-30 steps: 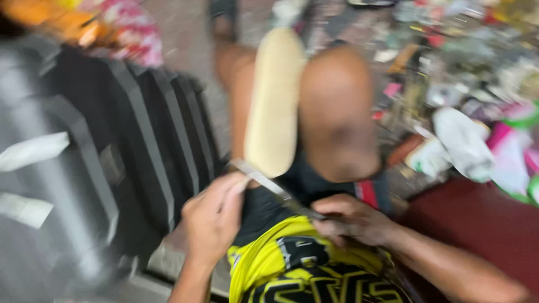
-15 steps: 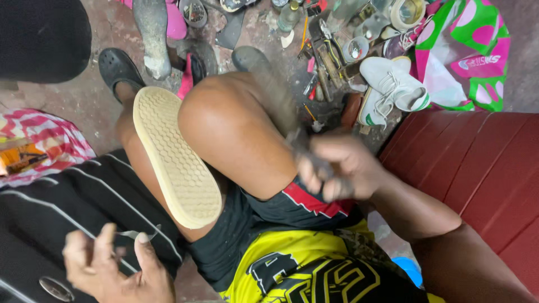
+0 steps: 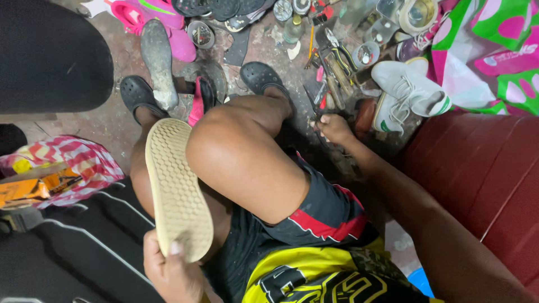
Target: The person sits on the floor and sews a beige sandal sole using a needle and thread. They repeatedly push the needle through the sole, pull the thread, and trim excess thread with scissors.
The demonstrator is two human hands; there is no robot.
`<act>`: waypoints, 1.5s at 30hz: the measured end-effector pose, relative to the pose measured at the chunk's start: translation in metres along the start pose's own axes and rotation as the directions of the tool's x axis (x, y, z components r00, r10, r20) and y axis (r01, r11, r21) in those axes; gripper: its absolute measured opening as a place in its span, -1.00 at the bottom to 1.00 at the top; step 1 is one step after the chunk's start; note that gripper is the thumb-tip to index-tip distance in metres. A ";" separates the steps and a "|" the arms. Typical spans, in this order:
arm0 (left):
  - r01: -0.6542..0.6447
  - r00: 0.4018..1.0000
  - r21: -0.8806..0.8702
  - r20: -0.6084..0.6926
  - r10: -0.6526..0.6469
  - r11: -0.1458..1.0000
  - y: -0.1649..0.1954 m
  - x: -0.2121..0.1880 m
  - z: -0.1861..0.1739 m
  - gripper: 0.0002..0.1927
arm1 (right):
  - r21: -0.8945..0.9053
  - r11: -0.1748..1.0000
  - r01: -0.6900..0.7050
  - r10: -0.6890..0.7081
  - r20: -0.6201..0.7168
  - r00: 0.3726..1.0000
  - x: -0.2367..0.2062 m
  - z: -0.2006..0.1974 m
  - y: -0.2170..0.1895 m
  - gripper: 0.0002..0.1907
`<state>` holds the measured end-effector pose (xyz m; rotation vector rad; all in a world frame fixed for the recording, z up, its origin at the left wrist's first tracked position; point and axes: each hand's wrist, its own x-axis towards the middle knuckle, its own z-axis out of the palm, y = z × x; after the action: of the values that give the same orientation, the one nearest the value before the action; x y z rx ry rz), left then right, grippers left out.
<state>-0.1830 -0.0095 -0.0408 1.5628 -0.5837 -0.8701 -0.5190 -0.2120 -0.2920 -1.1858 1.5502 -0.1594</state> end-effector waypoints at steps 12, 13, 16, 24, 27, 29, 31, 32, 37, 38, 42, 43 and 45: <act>0.007 0.996 -0.330 -0.077 -0.034 0.944 0.015 0.041 0.027 -0.19 | -0.534 0.845 0.015 -0.247 -0.366 0.897 0.062 -0.003 -0.026 -0.81; -0.008 0.995 -0.358 -0.091 -0.027 0.934 0.012 0.044 0.032 -0.19 | -0.562 0.818 0.120 -0.320 -0.273 0.907 0.064 -0.006 -0.028 -0.80; 0.048 0.993 -0.353 -0.081 -0.082 0.934 0.008 0.054 0.041 -0.17 | -0.585 0.782 0.213 -0.378 -0.174 0.909 0.065 -0.014 -0.031 -0.76; -0.044 0.999 -0.285 -0.032 0.036 0.957 0.026 0.073 0.076 -0.04 | -0.748 0.646 0.156 -0.516 -0.277 0.810 0.053 -0.025 -0.010 -0.23; -0.028 0.999 -0.338 -0.026 0.020 0.941 0.029 0.076 0.082 -0.07 | -0.872 0.482 0.089 -0.545 -0.219 0.809 0.058 -0.023 -0.003 -0.35; 0.102 0.988 -0.439 -0.061 -0.143 0.893 0.028 0.076 0.079 -0.05 | -0.835 0.544 0.081 -0.462 -0.217 0.860 0.058 -0.019 -0.009 -0.41; 0.106 0.990 -0.537 -0.017 -0.137 0.837 0.025 0.075 0.074 -0.09 | -0.808 0.583 0.084 -0.408 -0.203 0.890 0.056 -0.014 -0.015 -0.46; 0.106 0.992 -0.583 0.003 -0.128 0.805 0.023 0.074 0.071 -0.11 | -0.797 0.599 0.080 -0.385 -0.199 0.901 0.054 -0.009 -0.023 -0.49; 0.126 0.989 -0.684 0.029 -0.146 0.719 0.011 0.068 0.065 -0.09 | -0.744 0.666 0.052 -0.310 -0.213 0.926 0.018 -0.014 -0.057 -0.62; 0.124 0.989 -0.691 0.026 -0.146 0.713 0.010 0.067 0.065 -0.08 | -0.730 0.682 0.048 -0.301 -0.220 0.928 0.018 -0.015 -0.059 -0.65; 0.084 0.995 -0.631 0.014 -0.098 0.771 0.006 0.060 0.067 -0.05 | -0.643 0.765 0.031 -0.268 -0.275 0.923 0.034 -0.014 -0.047 -0.73; 0.063 0.998 -0.621 0.014 -0.069 0.781 0.006 0.059 0.069 -0.05 | -0.604 0.796 0.035 -0.266 -0.298 0.917 0.036 -0.016 -0.045 -0.75; 0.006 1.000 -0.587 0.017 0.004 0.810 0.006 0.056 0.073 -0.12 | -0.522 0.851 0.052 -0.263 -0.338 0.904 0.034 -0.019 -0.041 -0.78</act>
<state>-0.2073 -0.0978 -0.0487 0.9855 -0.2780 -0.9538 -0.5061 -0.2663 -0.2805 -1.7887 1.9179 -0.1130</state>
